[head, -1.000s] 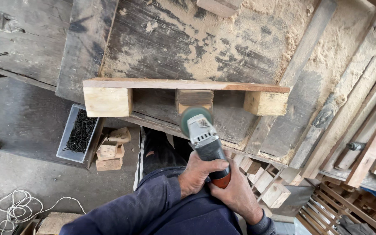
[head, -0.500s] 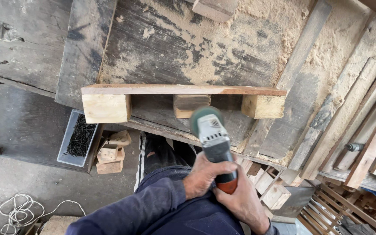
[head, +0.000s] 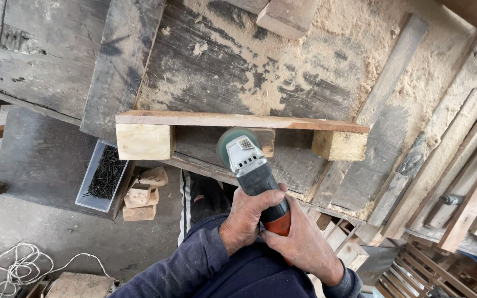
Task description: The person uses an angle grinder with a sanding disc to smooth the edges and surfaces of small wooden blocks. They repeatedly reposition the blocks on a workbench and grind each side until the wood appears smoother.
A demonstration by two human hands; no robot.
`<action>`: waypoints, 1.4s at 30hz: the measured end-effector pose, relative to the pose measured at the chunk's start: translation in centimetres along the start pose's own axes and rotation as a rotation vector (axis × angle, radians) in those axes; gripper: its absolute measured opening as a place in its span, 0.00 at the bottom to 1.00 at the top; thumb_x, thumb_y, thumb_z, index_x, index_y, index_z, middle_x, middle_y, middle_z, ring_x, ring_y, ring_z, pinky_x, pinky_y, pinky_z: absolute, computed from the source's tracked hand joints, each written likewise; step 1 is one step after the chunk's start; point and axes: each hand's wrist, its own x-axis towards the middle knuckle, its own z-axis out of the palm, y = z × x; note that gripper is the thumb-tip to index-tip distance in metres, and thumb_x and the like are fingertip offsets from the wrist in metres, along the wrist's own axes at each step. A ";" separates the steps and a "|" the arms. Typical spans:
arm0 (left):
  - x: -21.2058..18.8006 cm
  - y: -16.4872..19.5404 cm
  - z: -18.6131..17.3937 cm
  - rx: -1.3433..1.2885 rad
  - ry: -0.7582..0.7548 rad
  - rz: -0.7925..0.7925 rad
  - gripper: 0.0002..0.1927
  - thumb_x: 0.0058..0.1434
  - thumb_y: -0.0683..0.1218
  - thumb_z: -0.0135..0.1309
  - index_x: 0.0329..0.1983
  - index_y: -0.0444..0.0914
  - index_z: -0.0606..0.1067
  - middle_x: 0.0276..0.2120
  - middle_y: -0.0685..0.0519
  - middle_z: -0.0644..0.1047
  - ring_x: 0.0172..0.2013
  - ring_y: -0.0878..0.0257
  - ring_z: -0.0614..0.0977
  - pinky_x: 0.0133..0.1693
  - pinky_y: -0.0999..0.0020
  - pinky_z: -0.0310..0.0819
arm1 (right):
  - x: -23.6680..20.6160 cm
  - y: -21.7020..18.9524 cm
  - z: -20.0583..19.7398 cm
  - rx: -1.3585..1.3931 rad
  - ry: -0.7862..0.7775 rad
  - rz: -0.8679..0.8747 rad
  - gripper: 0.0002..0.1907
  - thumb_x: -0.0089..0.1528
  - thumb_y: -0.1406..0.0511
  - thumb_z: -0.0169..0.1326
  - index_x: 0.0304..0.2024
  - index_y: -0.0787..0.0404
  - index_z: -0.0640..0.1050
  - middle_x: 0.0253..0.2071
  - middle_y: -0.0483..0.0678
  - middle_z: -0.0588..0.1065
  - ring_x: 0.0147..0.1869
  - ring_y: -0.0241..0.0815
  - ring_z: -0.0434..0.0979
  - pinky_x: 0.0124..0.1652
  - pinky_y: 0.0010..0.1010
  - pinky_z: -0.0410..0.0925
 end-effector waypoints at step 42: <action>4.6 -3.3 3.1 0.114 -0.207 -0.085 0.27 0.51 0.48 0.68 0.50 0.36 0.70 0.44 0.49 0.76 0.47 0.58 0.80 0.54 0.52 0.80 | 0.0 4.1 -3.2 0.085 0.126 0.183 0.39 0.52 0.61 0.64 0.63 0.66 0.65 0.37 0.59 0.80 0.32 0.58 0.83 0.33 0.48 0.77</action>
